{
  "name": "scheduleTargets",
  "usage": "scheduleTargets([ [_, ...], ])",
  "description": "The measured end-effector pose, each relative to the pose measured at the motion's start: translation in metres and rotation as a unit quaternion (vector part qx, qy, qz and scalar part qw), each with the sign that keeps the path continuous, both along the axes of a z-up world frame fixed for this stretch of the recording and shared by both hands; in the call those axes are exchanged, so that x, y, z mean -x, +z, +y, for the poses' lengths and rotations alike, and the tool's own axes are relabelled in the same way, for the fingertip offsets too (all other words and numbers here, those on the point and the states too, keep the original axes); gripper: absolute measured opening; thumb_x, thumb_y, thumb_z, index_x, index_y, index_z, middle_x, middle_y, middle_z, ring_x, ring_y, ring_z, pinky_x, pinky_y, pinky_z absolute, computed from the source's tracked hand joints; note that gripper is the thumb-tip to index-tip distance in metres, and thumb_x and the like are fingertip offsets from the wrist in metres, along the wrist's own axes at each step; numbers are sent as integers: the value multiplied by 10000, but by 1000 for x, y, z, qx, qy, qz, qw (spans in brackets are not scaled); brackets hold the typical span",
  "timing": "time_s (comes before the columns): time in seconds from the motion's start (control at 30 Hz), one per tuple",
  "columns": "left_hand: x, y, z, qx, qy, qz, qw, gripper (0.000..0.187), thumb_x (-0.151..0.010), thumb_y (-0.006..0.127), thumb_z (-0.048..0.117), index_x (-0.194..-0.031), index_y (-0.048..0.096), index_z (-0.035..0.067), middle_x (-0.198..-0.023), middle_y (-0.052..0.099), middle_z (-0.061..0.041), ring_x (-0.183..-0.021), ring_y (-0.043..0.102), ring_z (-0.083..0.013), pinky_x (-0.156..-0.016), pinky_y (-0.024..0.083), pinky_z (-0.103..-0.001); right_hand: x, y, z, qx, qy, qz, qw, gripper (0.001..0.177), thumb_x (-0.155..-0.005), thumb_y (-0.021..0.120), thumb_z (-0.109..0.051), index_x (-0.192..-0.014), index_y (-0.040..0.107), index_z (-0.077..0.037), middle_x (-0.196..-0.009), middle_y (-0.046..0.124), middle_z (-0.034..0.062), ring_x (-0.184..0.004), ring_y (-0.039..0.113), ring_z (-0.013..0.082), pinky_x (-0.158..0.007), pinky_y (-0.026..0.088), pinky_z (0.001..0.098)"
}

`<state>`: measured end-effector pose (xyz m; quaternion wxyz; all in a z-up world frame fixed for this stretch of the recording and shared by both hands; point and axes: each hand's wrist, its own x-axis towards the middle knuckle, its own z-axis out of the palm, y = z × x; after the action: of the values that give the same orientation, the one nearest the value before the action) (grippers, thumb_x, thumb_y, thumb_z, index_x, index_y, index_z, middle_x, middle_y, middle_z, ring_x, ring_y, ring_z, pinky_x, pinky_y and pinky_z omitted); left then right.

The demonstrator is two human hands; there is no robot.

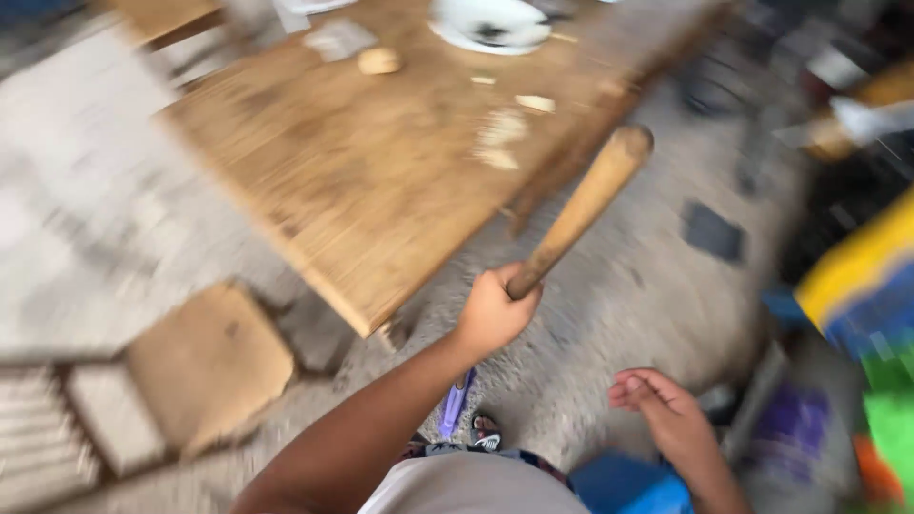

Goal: Sweeping a cluttered concrete floor in a garage using a broom and a dustpan.

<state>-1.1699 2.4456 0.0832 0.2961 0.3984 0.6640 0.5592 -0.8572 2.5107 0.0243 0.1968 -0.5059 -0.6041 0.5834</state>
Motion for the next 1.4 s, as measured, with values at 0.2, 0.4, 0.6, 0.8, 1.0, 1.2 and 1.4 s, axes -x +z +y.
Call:
scheduleTargets([
  [0.2,35,6,-106,65,209,-18,976,251,-847,594,229,-653,450,160,-617,418,33,-602,413,-108,-567,391,-356,127,60,38,-28,216,-41,975,299,-1039,547,-146,-1130,729,74,-957,783,236,-870,762,311,-851,573,373],
  [0.4,52,-10,-269,67,420,-11,905,207,-861,641,249,-718,556,127,-647,511,22,-647,457,-102,-593,421,-367,241,16,-38,-22,400,27,916,312,-1029,543,-159,-1119,739,66,-903,808,228,-803,761,279,-774,564,352],
  [0.6,62,-40,-455,65,601,-32,796,318,-927,691,308,-701,526,159,-641,443,59,-633,401,-102,-565,380,-336,331,-9,-170,44,516,47,854,295,-998,571,-120,-1107,745,91,-918,803,260,-803,772,309,-788,629,392],
  [0.8,85,-30,-614,65,716,-44,694,390,-941,663,320,-669,426,172,-599,436,51,-608,415,-111,-566,380,-350,403,22,-326,38,563,16,826,289,-1011,568,-122,-1109,745,85,-924,785,247,-832,742,294,-825,624,389],
  [1.0,137,-12,-700,32,736,-46,674,430,-982,654,294,-677,379,165,-578,429,48,-574,402,-105,-550,344,-327,466,54,-416,25,612,-54,789,294,-1017,547,-101,-1123,757,74,-957,789,224,-862,764,299,-858,598,360],
  [1.2,230,0,-749,16,722,-59,689,422,-993,640,266,-686,372,157,-570,431,41,-535,416,-96,-503,351,-317,543,34,-456,27,599,-50,798,286,-1021,539,-83,-1129,740,91,-952,785,240,-855,752,311,-834,596,375],
  [1.4,335,-2,-769,40,697,-23,716,305,-976,667,218,-724,538,103,-609,516,-22,-582,470,-151,-558,405,-340,653,14,-517,32,600,15,799,274,-1044,558,-124,-1168,723,57,-938,767,215,-847,746,282,-820,608,381],
])
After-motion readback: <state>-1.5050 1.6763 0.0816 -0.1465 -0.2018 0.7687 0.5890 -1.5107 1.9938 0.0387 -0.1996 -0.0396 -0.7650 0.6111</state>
